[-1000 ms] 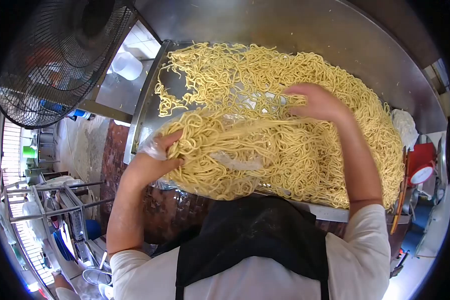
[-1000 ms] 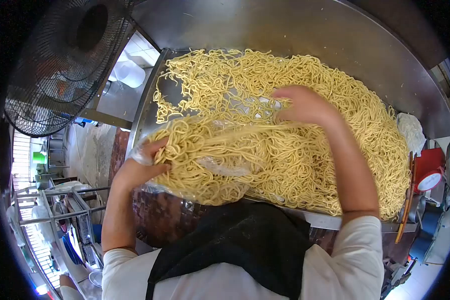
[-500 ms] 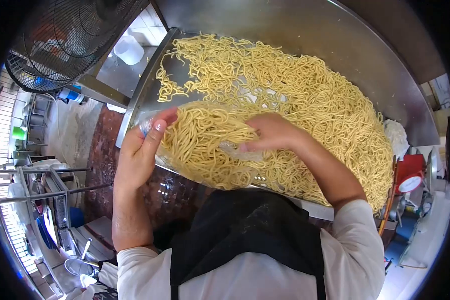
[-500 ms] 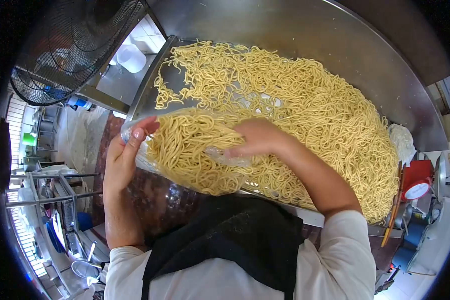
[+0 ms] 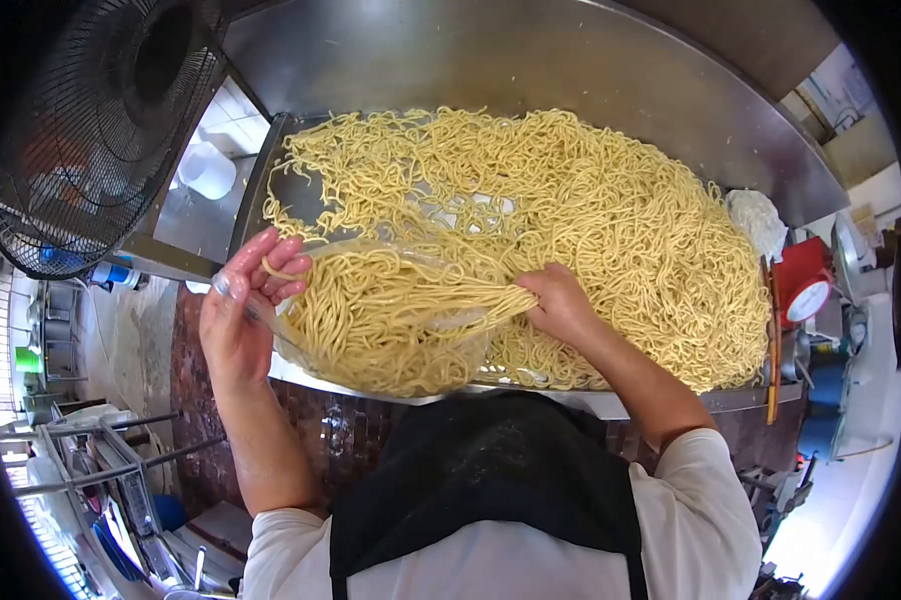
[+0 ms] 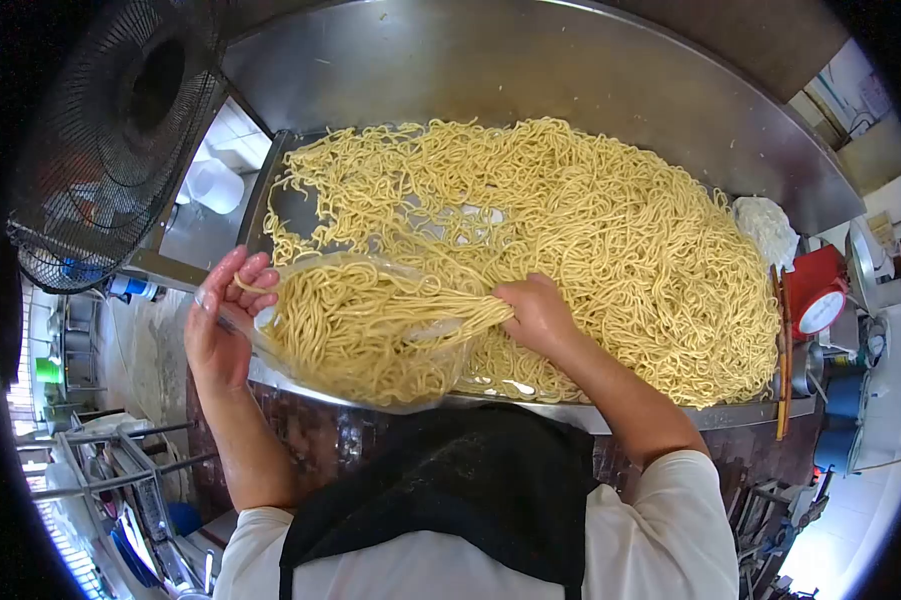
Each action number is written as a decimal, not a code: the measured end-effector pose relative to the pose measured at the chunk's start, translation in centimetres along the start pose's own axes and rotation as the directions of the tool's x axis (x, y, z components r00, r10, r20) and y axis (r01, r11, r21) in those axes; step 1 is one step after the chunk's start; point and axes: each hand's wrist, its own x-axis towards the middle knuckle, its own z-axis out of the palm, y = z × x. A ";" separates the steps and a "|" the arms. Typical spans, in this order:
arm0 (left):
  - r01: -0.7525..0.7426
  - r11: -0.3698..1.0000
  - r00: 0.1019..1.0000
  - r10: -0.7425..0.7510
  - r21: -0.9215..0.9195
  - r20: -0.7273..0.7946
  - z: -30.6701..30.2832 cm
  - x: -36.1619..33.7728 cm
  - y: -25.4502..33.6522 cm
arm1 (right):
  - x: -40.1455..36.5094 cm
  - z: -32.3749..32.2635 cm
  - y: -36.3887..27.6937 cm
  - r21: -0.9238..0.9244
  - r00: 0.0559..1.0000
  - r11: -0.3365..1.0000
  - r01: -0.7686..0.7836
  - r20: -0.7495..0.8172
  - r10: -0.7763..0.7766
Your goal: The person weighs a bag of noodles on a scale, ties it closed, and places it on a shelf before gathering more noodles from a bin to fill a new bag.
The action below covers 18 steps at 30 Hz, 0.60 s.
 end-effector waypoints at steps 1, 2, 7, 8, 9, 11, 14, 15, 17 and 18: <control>-0.012 1.000 1.000 0.012 -0.008 0.002 0.1 0.2 -0.4 | 0.0 0.1 0.4 0.122 0.995 0.993 0.008 -0.102 0.005; -0.041 0.999 0.997 0.041 -0.007 0.071 0.7 0.5 -0.8 | 0.5 -0.4 -0.8 0.352 0.987 0.934 -0.057 -0.121 0.106; 0.054 0.976 0.921 -0.130 0.210 0.367 7.3 2.9 -3.5 | 6.9 -4.6 -12.7 0.598 0.902 0.722 0.347 -0.425 -0.080; 0.173 0.934 0.869 -0.294 0.312 0.399 8.3 3.1 -4.4 | 8.1 -4.9 -14.7 0.584 0.883 0.697 0.416 -0.443 -0.155; 0.166 0.936 0.859 -0.292 0.311 0.420 9.2 3.2 -6.4 | 9.1 -5.1 -16.0 0.568 0.858 0.666 0.483 -0.460 -0.230; 0.181 0.980 0.925 -0.196 0.076 0.326 10.9 3.2 -9.3 | 10.2 -5.4 -17.0 0.656 0.894 0.635 0.408 -0.426 -0.135; 0.317 0.948 0.920 -0.318 0.042 0.228 11.7 2.8 -8.8 | 10.6 -5.6 -16.0 0.779 0.945 0.557 0.288 -0.327 -0.030; 0.305 0.951 0.933 -0.310 0.052 0.183 12.1 2.6 -9.0 | 10.6 -5.6 -15.4 0.810 0.958 0.528 0.253 -0.287 -0.019; 0.332 0.942 0.939 -0.335 0.048 0.082 12.7 3.0 -8.3 | 10.9 -4.9 -13.4 0.680 0.922 0.657 0.326 -0.381 -0.064; 0.350 0.936 0.937 -0.350 0.043 -0.018 12.8 3.3 -8.0 | 10.8 -4.6 -12.4 0.518 0.876 0.763 0.387 -0.465 -0.129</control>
